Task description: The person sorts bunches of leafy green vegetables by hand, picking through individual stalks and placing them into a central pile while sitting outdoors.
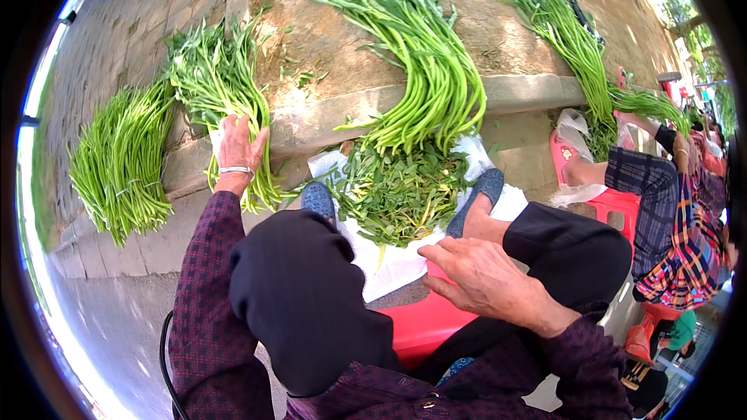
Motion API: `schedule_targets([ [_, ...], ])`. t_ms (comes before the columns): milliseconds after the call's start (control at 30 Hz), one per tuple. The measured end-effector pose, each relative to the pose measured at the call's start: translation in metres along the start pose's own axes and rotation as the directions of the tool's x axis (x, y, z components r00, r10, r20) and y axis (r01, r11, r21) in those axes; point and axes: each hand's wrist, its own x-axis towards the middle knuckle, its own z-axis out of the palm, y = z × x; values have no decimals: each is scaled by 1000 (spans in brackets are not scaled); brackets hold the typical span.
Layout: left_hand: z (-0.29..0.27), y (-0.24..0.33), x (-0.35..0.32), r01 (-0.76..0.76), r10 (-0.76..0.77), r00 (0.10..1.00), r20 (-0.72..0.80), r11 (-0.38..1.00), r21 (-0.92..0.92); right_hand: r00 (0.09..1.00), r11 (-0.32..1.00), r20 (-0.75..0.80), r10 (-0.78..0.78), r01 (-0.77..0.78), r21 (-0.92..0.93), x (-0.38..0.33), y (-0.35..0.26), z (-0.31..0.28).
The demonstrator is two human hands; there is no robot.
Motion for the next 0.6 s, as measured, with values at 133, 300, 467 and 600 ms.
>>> schedule_targets([
  [133,-60,36,74,245,-230,969,86,888,-390,999,982,22,26,-21,-188,1,29,-21],
  [300,-176,117,134,162,-133,986,101,609,-776,993,987,-21,120,-117,110,41,120,-78],
  [467,-228,236,91,-4,39,999,15,432,-902,841,907,-353,411,-337,255,82,204,-116],
  [600,-190,308,27,-162,475,864,166,575,-802,665,826,-490,564,-453,336,79,283,-75],
])
